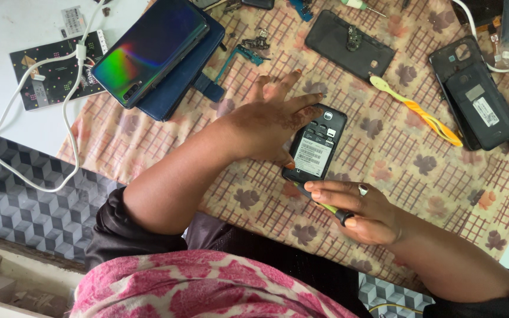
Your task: The person uses a screwdriver to unscrew the back cover of a small feature phone, then removes the back cover and battery. They then pick up a smartphone, unscrew its rear section, and continue working on the opened phone with the screwdriver.
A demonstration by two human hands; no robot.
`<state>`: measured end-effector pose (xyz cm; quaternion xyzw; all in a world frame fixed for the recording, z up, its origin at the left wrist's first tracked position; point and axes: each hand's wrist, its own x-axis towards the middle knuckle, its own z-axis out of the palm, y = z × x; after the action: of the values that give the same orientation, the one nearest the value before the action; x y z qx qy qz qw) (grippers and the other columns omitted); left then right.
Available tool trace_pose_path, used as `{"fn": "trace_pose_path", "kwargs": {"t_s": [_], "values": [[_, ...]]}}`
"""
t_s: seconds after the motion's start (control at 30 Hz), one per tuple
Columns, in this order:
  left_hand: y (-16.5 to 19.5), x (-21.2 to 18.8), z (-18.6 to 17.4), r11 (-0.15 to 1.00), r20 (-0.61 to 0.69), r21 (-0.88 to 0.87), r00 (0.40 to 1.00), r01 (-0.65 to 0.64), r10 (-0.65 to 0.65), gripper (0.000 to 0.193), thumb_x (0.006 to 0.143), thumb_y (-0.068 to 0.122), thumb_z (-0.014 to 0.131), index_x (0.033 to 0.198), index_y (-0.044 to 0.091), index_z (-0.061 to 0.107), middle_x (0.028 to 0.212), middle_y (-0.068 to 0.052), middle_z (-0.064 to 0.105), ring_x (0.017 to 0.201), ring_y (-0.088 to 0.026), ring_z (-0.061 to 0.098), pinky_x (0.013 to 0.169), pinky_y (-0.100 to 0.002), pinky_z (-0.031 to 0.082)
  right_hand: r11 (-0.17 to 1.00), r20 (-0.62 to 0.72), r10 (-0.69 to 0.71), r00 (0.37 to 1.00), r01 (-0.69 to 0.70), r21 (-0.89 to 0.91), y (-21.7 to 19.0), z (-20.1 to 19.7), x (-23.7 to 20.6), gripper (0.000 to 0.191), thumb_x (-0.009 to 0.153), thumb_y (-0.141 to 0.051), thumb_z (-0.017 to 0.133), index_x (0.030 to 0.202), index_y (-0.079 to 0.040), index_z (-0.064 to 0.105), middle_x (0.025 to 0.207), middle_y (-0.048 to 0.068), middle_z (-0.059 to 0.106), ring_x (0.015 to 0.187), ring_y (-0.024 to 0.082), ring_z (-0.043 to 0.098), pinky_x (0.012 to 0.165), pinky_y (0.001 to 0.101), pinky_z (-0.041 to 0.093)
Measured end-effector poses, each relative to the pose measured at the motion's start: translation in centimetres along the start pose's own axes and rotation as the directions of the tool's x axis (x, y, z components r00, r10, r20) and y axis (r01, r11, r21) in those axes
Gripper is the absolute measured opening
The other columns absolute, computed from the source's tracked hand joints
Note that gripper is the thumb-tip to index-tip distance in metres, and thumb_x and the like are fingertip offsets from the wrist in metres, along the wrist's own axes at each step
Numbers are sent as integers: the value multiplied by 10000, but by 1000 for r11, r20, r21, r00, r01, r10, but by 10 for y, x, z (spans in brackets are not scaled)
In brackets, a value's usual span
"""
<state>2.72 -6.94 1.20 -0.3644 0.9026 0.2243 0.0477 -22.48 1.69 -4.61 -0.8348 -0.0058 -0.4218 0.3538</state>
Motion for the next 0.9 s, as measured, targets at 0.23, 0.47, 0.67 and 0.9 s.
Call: {"fn": "trace_pose_path", "kwargs": {"t_s": [0.23, 0.47, 0.67, 0.9], "values": [[2, 1, -2, 999, 59, -13, 998, 39, -38, 1147, 599, 520, 901, 1547, 200, 339, 1666, 24, 183, 1534, -368, -11, 1192, -678, 22, 967, -139, 185, 973, -205, -150, -10, 9, 3, 819, 894, 204, 665, 1480, -218, 278, 1317, 276, 609, 1198, 446, 697, 983, 510, 652], [4, 4, -3, 999, 72, -7, 996, 46, -46, 1145, 612, 509, 901, 1554, 204, 326, 1666, 27, 173, 1529, -369, -15, 1183, -701, 24, 930, -271, 317, 909, -354, -99, -14, 13, 18, 705, 939, 193, 613, 1419, -153, 230, 1279, 285, 591, 1186, 392, 690, 1016, 512, 639], [5, 3, -4, 999, 63, 9, 997, 32, -33, 1138, 630, 530, 885, 1557, 188, 321, 1670, 23, 158, 1530, -381, -3, 1166, -735, 53, 826, -365, 524, 769, -564, -2, -19, 16, 31, 649, 947, 188, 602, 1354, -126, 205, 1256, 284, 593, 1140, 320, 699, 1003, 433, 619], [8, 5, -5, 999, 63, -5, 997, 34, -34, 1109, 649, 517, 880, 1553, 190, 328, 1668, 21, 174, 1532, -380, 5, 1175, -726, 58, 814, -427, 554, 714, -573, 98, -27, 10, 27, 629, 986, 181, 594, 1377, -137, 218, 1277, 272, 571, 1147, 290, 651, 1048, 410, 579]]}}
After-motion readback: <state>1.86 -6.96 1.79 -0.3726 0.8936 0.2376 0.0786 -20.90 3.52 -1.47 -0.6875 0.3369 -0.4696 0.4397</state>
